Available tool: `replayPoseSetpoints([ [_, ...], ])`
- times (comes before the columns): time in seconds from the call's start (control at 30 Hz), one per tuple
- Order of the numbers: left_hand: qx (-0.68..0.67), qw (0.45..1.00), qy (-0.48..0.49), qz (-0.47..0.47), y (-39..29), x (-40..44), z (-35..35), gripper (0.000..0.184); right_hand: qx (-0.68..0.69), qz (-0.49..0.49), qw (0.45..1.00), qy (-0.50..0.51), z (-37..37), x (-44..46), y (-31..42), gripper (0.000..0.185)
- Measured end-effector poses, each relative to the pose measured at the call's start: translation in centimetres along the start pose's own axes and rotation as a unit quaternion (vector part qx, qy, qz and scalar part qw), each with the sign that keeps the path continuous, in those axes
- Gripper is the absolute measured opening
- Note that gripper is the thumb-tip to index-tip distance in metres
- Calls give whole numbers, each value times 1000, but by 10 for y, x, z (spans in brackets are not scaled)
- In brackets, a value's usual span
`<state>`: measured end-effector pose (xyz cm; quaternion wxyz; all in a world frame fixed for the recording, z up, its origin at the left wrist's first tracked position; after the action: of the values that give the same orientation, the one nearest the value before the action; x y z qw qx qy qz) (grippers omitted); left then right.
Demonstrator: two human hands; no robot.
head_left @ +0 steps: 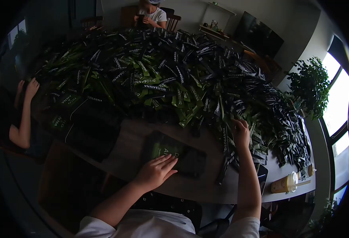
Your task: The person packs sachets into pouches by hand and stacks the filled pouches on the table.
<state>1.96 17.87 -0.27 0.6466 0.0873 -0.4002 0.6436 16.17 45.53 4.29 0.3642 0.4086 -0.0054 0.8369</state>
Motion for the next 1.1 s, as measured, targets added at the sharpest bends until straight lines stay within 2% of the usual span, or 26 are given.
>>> replayPoseSetpoints([
  [0.1,-14,1000,-6,14,2,-3,1,45,64,31,983,-170,44,17,27,15],
  [0.13,-2,1000,-8,19,2,-3,5,45,82,-36,978,-189,54,18,20,14],
  [0.17,-16,999,8,31,1,-2,6,49,127,-57,968,-206,67,18,26,15],
  [0.23,-37,998,32,49,4,-2,4,61,182,-39,957,-224,98,8,61,7],
  [0.27,-22,998,31,48,4,-3,4,62,320,-45,914,-245,105,-7,60,6],
  [0.3,-9,998,29,47,4,-4,3,62,395,-41,887,-236,115,-22,75,10],
  [0.33,16,1000,-2,26,0,-3,8,61,379,-49,903,-196,130,-48,88,9],
  [0.37,35,999,0,14,-1,-5,6,59,364,17,890,-275,153,-73,113,13],
  [0.4,54,999,3,2,-2,-4,7,56,513,0,825,-236,151,-97,123,15],
  [0.47,45,999,-13,3,-4,-3,16,55,534,6,814,-229,131,-91,127,15],
  [0.53,4,999,21,33,-2,-5,13,55,550,9,806,-218,121,-90,134,15],
  [0.57,-22,999,-10,45,0,-6,18,57,558,11,802,-213,116,-90,139,15],
  [0.7,-67,993,-31,92,-5,-2,42,59,581,1,788,-202,101,-95,157,16],
  [0.8,-53,987,-97,113,-6,-1,72,60,592,9,781,-197,95,-93,171,16],
  [0.87,-61,968,-213,117,-4,-9,96,57,597,10,779,-192,92,-93,178,16],
  [0.9,-35,980,-163,108,-9,-14,87,60,600,13,777,-191,91,-92,181,16],
  [1.0,18,991,-127,33,-34,-20,67,57,606,19,774,-182,87,-91,189,17],
  [1.1,10,994,-105,-12,-45,-29,48,56,609,20,773,-178,83,-92,194,17],
])
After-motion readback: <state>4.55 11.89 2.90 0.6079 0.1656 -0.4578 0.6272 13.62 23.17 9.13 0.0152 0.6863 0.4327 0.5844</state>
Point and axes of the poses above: each hand's wrist, its own x-axis towards the middle knuckle, its own z-axis out of the back of the hand, y = z × x, the point moved 9 cm from there along x, towards the middle knuckle, and after that the axes turned 10 degrees about -y, right-handed, at the moved point
